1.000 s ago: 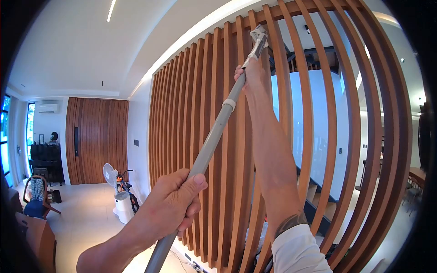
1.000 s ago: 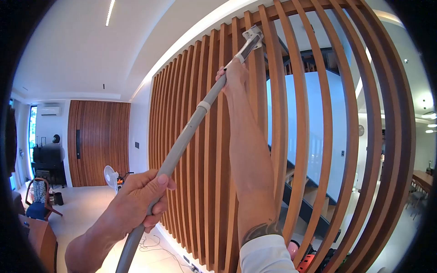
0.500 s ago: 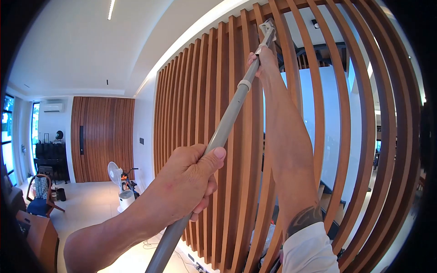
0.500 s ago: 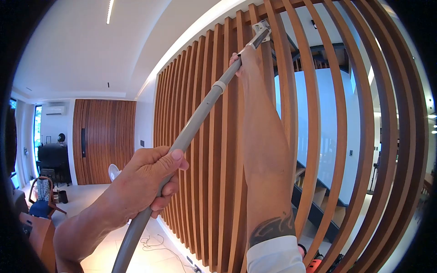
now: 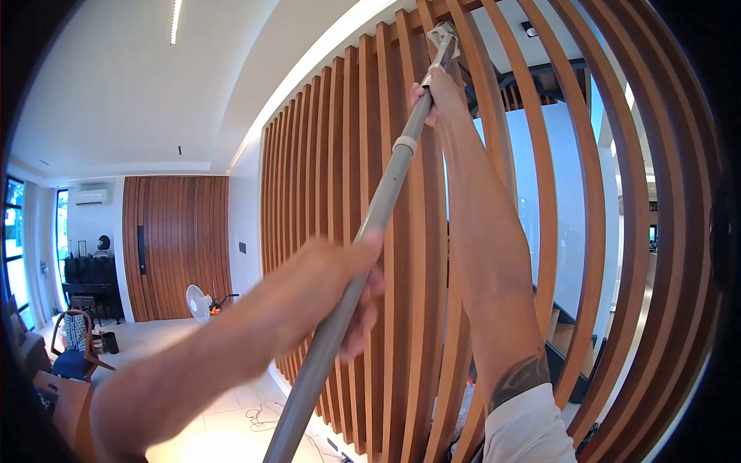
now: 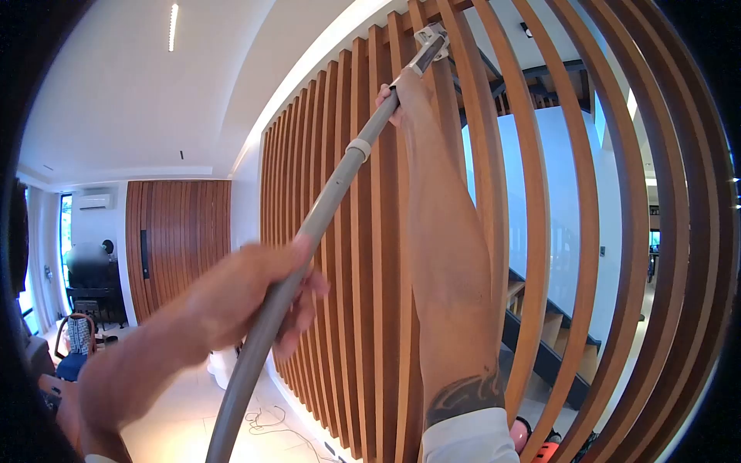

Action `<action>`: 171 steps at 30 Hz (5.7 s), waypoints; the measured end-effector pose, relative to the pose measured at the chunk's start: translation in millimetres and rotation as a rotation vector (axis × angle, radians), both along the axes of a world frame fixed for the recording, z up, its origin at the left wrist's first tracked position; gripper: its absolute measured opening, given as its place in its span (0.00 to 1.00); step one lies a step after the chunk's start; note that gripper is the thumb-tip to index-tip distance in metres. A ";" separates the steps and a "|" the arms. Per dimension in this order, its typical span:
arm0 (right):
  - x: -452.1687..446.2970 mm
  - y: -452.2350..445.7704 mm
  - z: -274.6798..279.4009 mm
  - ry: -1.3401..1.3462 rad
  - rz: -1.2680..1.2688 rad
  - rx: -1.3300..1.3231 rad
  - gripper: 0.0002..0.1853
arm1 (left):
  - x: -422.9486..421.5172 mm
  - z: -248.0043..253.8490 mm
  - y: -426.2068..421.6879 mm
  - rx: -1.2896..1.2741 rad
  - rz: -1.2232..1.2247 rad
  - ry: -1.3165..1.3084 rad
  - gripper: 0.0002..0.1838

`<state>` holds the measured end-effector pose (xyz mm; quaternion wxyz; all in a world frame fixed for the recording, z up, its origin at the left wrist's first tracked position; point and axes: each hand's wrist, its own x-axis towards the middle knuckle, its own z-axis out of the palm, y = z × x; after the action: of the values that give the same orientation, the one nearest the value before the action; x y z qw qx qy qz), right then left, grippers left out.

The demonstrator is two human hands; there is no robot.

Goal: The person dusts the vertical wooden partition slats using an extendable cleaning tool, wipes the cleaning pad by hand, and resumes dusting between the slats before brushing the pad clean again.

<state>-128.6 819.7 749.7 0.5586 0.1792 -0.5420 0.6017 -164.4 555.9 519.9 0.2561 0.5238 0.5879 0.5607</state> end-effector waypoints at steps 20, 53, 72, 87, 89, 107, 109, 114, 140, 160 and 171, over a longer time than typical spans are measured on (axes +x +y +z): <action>1.0 -10.1 12.6 0.047 -0.114 -0.028 0.18 | 2.0 70.4 52.0 0.251 0.123 0.110 0.14; -7.3 -27.8 -16.5 0.002 -0.361 0.051 0.17 | -4.6 29.7 27.9 0.248 0.179 0.138 0.17; -23.8 -20.6 -25.4 -0.032 -0.509 -0.002 0.19 | -20.8 120.3 107.1 0.102 0.144 0.068 0.24; -29.2 12.0 1.4 0.058 -0.434 0.073 0.27 | -32.3 101.9 119.1 0.258 0.189 0.036 0.20; -32.4 6.5 3.6 0.050 -0.489 0.015 0.27 | -38.5 102.7 116.3 0.294 0.139 0.002 0.19; -34.0 44.2 29.5 -0.013 -0.457 0.107 0.23 | -42.9 111.5 127.8 0.294 0.133 0.078 0.11; -34.9 43.0 30.3 -0.022 -0.477 0.104 0.22 | -44.6 109.7 129.6 0.297 0.141 0.085 0.15; -33.9 41.0 29.8 -0.043 -0.529 0.109 0.20 | -37.6 103.4 125.4 0.261 0.161 0.025 0.20; -48.3 55.2 -12.0 -0.009 -0.629 0.106 0.21 | -49.2 63.6 143.3 0.192 0.149 -0.004 0.25; -55.6 16.5 -68.3 -0.077 -0.640 0.005 0.21 | -59.6 11.4 114.6 0.204 0.190 0.066 0.25; -57.6 -4.6 -94.0 -0.126 -0.623 -0.033 0.23 | -59.5 -6.1 84.4 0.115 0.218 0.031 0.25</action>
<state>-186.2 815.1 655.7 0.6842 -0.0422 -0.5945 0.4204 -223.9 640.3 513.8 0.1541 0.4790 0.6123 0.6098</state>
